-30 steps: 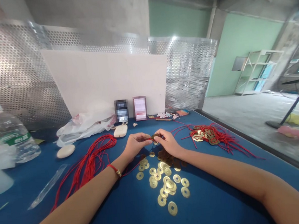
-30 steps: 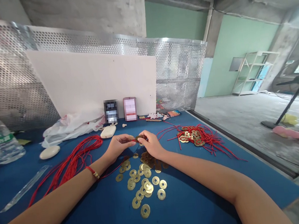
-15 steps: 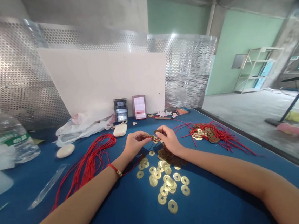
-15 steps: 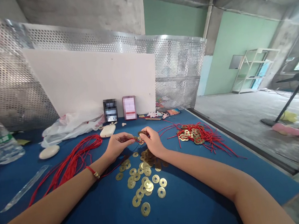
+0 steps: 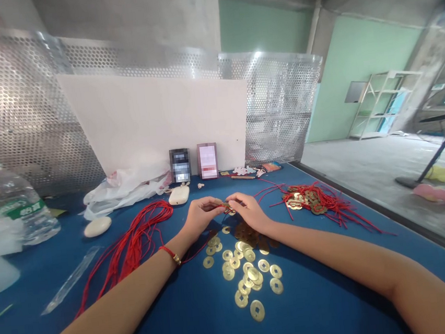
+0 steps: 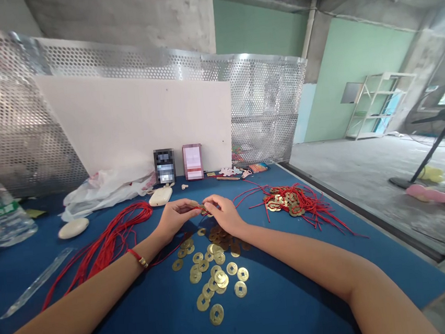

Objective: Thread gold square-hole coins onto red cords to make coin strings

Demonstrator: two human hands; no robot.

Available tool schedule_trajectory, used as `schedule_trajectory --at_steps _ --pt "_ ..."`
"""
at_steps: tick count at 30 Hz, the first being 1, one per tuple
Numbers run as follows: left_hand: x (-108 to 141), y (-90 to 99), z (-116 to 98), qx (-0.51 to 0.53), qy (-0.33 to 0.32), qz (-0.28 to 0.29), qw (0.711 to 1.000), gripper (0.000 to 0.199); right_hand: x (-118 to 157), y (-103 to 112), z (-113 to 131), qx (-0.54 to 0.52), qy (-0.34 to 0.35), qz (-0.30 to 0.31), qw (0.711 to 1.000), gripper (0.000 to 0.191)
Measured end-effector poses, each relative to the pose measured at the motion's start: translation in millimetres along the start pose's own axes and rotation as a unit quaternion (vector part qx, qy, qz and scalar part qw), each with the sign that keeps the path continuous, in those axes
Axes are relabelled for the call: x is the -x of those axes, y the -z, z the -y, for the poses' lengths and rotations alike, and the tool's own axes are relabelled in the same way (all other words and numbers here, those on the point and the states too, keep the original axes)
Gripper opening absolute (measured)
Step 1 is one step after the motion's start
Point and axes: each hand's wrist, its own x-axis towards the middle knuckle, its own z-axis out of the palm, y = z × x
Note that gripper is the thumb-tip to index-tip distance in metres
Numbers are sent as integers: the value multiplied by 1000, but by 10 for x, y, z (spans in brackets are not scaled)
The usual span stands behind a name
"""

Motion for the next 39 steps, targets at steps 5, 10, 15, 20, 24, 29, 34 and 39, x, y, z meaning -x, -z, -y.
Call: schedule_trajectory --at_steps 5,10,15,20,24,29,34,39 --pt "14 6 -16 7 11 12 1000 25 16 -6 1 -13 10 45 999 17" --pt "24 2 -33 11 31 21 999 29 19 0 -10 -9 2 11 1000 15" --pt "33 -14 -75 20 37 23 999 26 25 2 13 -14 2 -3 1000 15" --pt "29 -18 -70 19 34 20 999 23 30 3 19 -15 3 -3 1000 15" --pt "27 -18 -63 8 31 15 999 20 33 1 27 -10 13 3 1000 16" --pt "27 -8 -47 1 10 17 1000 21 38 -2 36 -1 10 10 1000 16" --pt "22 -4 -6 -23 -6 10 1000 25 34 6 17 2 8 20 1000 16" --pt "28 -17 -15 -78 -34 0 996 28 27 -9 -14 -10 2 28 1000 13"
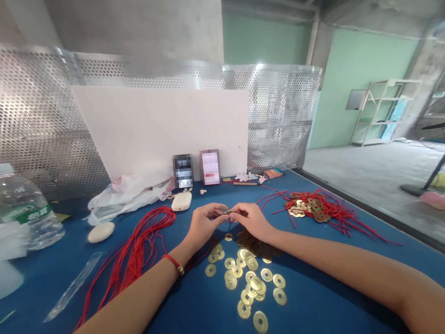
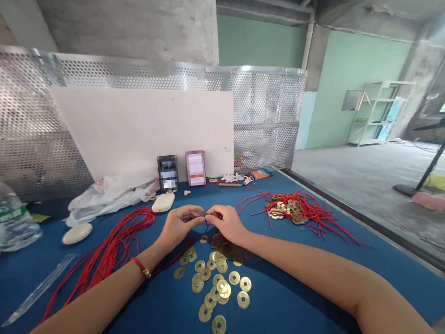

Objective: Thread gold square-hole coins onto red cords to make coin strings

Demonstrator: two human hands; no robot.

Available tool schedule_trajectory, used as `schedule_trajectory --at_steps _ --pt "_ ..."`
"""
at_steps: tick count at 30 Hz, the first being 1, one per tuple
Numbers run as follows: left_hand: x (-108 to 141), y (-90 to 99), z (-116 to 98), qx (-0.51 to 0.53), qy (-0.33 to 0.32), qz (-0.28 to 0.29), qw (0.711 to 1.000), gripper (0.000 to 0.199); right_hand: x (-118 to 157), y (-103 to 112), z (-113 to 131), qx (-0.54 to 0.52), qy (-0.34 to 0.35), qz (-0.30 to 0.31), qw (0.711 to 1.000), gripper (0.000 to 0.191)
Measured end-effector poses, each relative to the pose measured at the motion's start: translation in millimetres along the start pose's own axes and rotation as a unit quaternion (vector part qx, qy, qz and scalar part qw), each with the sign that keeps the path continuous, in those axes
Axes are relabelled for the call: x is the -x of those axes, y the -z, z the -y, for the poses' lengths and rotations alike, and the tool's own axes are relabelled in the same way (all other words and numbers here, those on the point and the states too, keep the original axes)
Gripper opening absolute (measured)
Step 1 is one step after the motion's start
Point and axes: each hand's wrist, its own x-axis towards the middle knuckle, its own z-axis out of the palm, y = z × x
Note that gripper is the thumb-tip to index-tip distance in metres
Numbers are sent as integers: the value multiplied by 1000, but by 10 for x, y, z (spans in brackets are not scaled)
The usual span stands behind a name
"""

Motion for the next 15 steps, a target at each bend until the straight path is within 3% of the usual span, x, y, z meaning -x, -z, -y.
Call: schedule_trajectory --at_steps 6,11,15 --pt "-7 8 -37 58 14 -12 998 31 8 -3 7 -63 -22 9 998 18" --pt "-32 55 5 152 89 -74 982 38 23 42 183 -78 -1 77 994 23" --pt "-47 77 30 216 116 -115 963 35 2 66 368 -178 -32 100 978 16"
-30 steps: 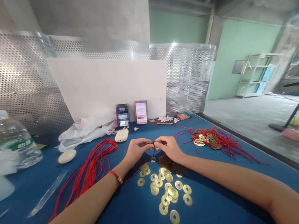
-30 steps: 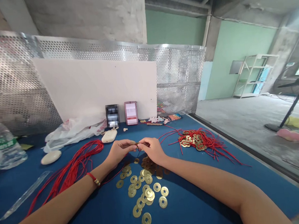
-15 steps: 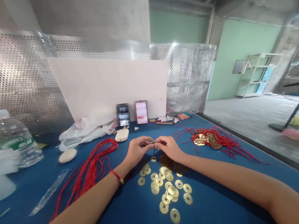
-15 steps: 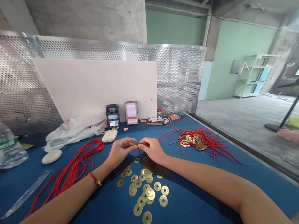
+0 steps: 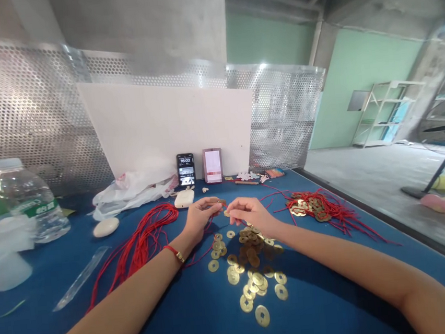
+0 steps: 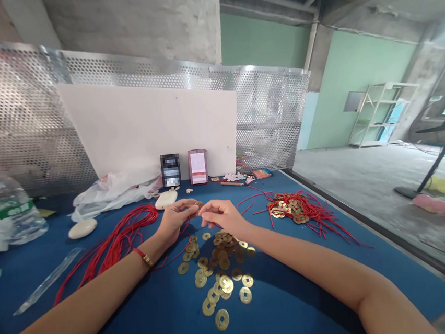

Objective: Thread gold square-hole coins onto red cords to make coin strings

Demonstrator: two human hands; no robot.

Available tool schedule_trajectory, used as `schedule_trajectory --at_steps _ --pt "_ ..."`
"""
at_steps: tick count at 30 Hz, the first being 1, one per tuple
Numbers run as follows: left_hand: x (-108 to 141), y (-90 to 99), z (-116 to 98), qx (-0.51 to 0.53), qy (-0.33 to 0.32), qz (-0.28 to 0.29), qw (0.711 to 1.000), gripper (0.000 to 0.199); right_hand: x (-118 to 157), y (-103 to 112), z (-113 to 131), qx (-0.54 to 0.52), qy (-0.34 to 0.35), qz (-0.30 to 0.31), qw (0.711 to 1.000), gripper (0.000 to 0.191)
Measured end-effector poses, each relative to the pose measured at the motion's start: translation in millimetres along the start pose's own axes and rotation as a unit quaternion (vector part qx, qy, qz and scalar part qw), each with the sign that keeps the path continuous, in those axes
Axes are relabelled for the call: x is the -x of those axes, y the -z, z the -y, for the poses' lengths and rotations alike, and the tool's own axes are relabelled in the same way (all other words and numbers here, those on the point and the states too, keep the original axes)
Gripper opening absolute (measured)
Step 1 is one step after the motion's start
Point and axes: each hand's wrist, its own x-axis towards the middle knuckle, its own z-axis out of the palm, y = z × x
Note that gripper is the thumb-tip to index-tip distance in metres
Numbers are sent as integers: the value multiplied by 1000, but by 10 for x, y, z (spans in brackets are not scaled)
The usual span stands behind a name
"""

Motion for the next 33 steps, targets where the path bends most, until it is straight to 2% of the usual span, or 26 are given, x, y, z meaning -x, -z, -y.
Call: schedule_trajectory --at_steps 4,6,11,15,17,21,27,30,33 --pt "-1 10 3 36 6 -20 999 34 -25 19 263 -138 55 -67 987 16" --pt "-3 20 12 36 4 -27 999 33 -35 81 442 -163 93 -112 976 22" --pt "-20 47 44 38 4 -39 998 33 -63 397 861 -101 207 -256 939 35" --pt "-26 50 45 36 6 -48 998 36 -106 727 1007 -43 231 -384 893 26" --pt "-19 42 30 37 6 -53 998 37 -127 861 1027 -39 234 -426 873 23" --pt "-1 19 -7 39 10 -59 997 40 -150 929 1004 -27 248 -449 858 20" --pt "-20 31 20 23 13 -70 997 40 -122 654 929 50 276 -395 875 30" --pt "-31 45 42 19 17 -69 997 40 -81 590 987 90 308 -409 854 25" --pt "-27 36 39 14 16 -63 998 40 -30 629 1116 88 343 -442 824 16"
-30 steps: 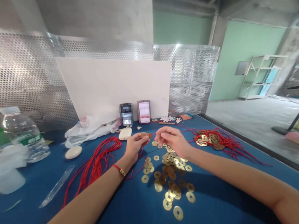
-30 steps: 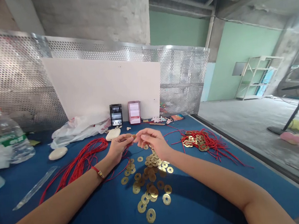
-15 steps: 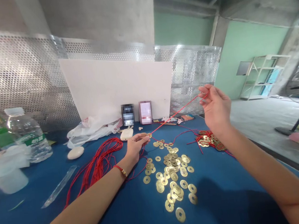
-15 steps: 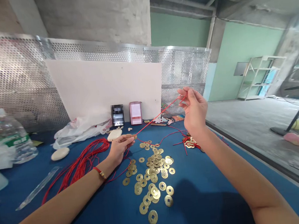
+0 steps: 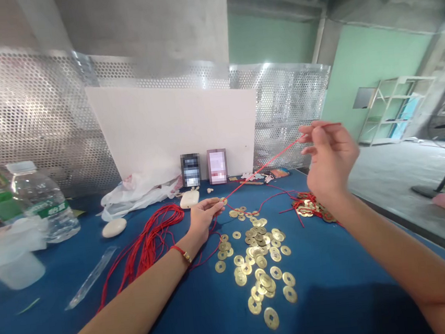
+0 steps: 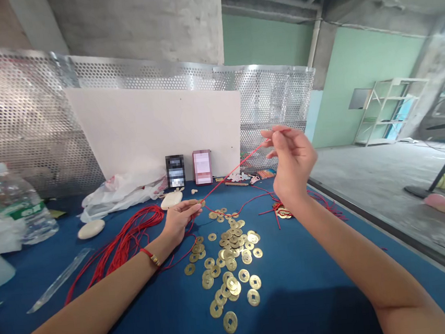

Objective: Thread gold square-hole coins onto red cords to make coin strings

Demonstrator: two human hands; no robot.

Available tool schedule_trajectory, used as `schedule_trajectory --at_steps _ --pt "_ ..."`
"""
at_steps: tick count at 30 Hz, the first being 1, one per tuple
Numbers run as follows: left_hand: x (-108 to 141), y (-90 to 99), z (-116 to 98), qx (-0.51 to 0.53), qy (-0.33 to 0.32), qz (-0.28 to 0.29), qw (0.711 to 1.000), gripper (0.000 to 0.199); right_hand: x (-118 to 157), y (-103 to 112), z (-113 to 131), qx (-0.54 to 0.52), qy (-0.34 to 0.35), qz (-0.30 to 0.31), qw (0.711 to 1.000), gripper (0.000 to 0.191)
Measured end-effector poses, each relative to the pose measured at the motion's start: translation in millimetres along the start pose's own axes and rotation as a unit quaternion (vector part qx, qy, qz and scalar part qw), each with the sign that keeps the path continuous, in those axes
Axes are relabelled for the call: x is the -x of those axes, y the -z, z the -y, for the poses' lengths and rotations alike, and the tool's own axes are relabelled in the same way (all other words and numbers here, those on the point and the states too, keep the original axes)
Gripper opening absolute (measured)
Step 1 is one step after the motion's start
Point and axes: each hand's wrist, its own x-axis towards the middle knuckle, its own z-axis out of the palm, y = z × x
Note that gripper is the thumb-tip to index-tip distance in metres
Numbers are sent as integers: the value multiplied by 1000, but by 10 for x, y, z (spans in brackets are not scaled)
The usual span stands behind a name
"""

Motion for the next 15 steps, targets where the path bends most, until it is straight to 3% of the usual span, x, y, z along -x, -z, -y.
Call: schedule_trajectory --at_steps 3,8,11,15 --pt "15 -22 -12 -18 -3 9 1000 40 -118 60 56 -8 1 0 1000 15" --pt "26 -37 -6 -38 -11 26 999 41 -52 17 -62 26 -101 121 987 24" --pt "19 -27 10 -51 -19 31 998 40 291 -105 -229 26 -188 191 963 26" --pt "11 -23 14 -57 -22 25 998 40 916 -207 -529 61 -248 353 900 28"
